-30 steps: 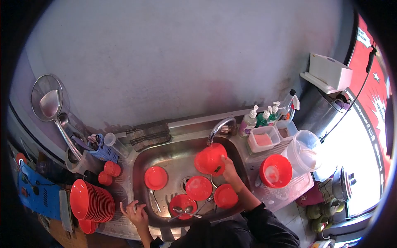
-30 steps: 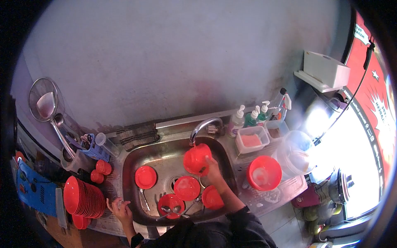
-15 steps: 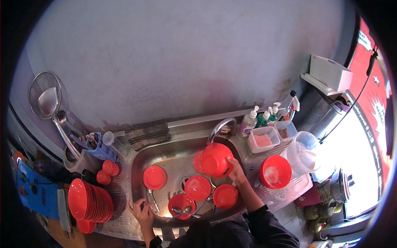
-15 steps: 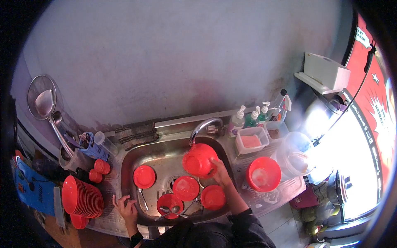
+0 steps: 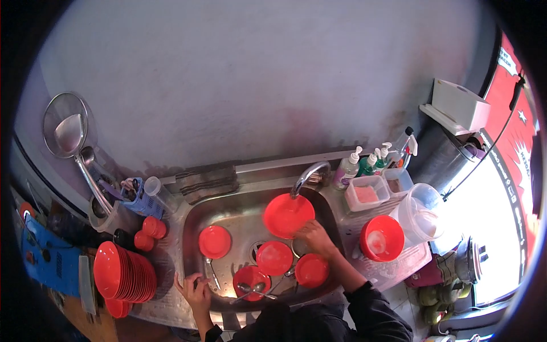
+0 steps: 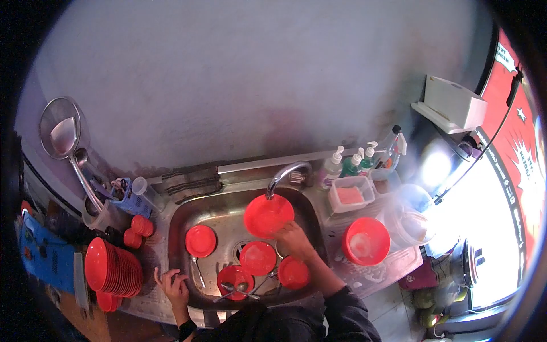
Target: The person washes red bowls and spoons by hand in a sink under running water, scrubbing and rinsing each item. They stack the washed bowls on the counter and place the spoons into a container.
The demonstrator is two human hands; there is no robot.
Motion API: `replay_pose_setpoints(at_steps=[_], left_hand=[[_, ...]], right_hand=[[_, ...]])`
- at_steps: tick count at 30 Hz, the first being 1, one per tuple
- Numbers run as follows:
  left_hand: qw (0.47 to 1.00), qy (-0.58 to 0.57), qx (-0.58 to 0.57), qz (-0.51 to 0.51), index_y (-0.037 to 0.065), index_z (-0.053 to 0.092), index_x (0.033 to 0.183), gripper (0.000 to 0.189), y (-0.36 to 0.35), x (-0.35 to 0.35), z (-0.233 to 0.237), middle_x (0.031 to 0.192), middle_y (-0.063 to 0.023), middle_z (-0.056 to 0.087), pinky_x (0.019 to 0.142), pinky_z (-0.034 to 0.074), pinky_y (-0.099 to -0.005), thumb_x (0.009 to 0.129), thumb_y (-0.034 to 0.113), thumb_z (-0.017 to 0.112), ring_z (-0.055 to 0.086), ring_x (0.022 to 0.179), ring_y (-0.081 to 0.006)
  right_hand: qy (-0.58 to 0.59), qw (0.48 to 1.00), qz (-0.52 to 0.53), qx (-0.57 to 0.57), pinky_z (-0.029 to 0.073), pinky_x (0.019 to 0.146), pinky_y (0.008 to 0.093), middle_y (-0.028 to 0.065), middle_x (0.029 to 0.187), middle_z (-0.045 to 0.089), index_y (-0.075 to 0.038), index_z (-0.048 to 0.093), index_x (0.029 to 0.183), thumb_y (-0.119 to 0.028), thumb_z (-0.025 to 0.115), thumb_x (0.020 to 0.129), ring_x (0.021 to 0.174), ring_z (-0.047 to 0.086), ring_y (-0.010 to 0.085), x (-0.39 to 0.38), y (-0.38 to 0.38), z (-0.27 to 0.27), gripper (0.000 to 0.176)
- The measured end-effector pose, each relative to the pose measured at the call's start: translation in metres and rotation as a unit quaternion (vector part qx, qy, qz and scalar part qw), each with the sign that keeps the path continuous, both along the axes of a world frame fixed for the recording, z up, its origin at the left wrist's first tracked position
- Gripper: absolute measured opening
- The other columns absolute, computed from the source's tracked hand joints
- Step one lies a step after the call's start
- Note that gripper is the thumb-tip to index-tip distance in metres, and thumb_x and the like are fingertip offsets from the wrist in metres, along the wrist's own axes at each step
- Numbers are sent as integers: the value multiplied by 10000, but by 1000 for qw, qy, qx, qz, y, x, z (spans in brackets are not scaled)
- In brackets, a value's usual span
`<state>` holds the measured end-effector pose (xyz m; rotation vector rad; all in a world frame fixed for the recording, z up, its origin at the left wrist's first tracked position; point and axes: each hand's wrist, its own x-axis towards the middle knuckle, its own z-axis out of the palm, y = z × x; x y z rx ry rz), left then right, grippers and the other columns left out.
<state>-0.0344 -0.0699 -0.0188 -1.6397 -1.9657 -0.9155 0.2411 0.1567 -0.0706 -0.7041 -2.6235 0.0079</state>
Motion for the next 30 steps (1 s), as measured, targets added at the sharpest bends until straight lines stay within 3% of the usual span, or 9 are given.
replay_pose_setpoints(at_steps=[7, 10, 12, 15, 22, 28, 30], left_hand=[[1000, -25, -15, -11, 82, 523, 595, 146, 4, 6, -4, 731, -40, 486, 890, 227, -476, 570, -56, 484, 482, 704, -189], [999, -11, -20, -46, 104, 526, 593, 149, 11, 12, -6, 733, -16, 487, 888, 236, -476, 544, -37, 524, 487, 689, -167], [997, -8, -31, -63, 104, 529, 602, 148, 15, 18, 2, 732, -9, 489, 893, 232, -472, 535, -28, 532, 486, 684, -166], [998, -12, -28, -50, 103, 531, 596, 144, 9, 16, 2, 729, -7, 489, 894, 228, -472, 532, -27, 532, 485, 682, -169], [999, -13, -15, -36, 93, 529, 593, 147, 4, 14, -7, 717, -10, 490, 893, 226, -475, 526, -38, 523, 486, 685, -173], [998, -21, -31, -53, 91, 526, 585, 143, 5, 22, 4, 714, -7, 493, 895, 228, -469, 520, -36, 524, 489, 692, -161], [998, -18, -28, -47, 90, 524, 584, 136, 1, 17, 2, 708, -4, 493, 898, 226, -469, 518, -30, 525, 489, 690, -160]], right_hand=[[-16, 998, -49, 36, 318, 848, 347, 9, 738, 569, -122, 583, 772, -117, 477, 588, 797, 501, 163, 22, 19, -10, 213], [14, 1000, -25, 10, 328, 841, 341, 20, 739, 567, -110, 578, 762, -114, 479, 588, 786, 504, 174, 6, 13, -12, 201], [66, 991, 79, -81, 335, 836, 340, 39, 747, 563, -96, 574, 755, -102, 479, 589, 798, 507, 196, 1, 5, -8, 191], [41, 991, 80, -97, 336, 840, 342, 56, 752, 560, -89, 569, 751, -87, 478, 585, 824, 505, 216, 12, -3, 7, 189], [43, 998, 34, -44, 335, 850, 352, 63, 777, 558, -104, 569, 755, -74, 477, 584, 836, 503, 223, 7, 12, -9, 196], [77, 985, 90, -127, 379, 752, 371, 58, 720, 550, -117, 581, 714, -129, 515, 553, 755, 512, 223, -10, -6, 10, 174], [49, 989, 81, -115, 370, 746, 331, 38, 712, 549, -102, 576, 739, -100, 496, 571, 766, 500, 198, 4, -7, 22, 186]])
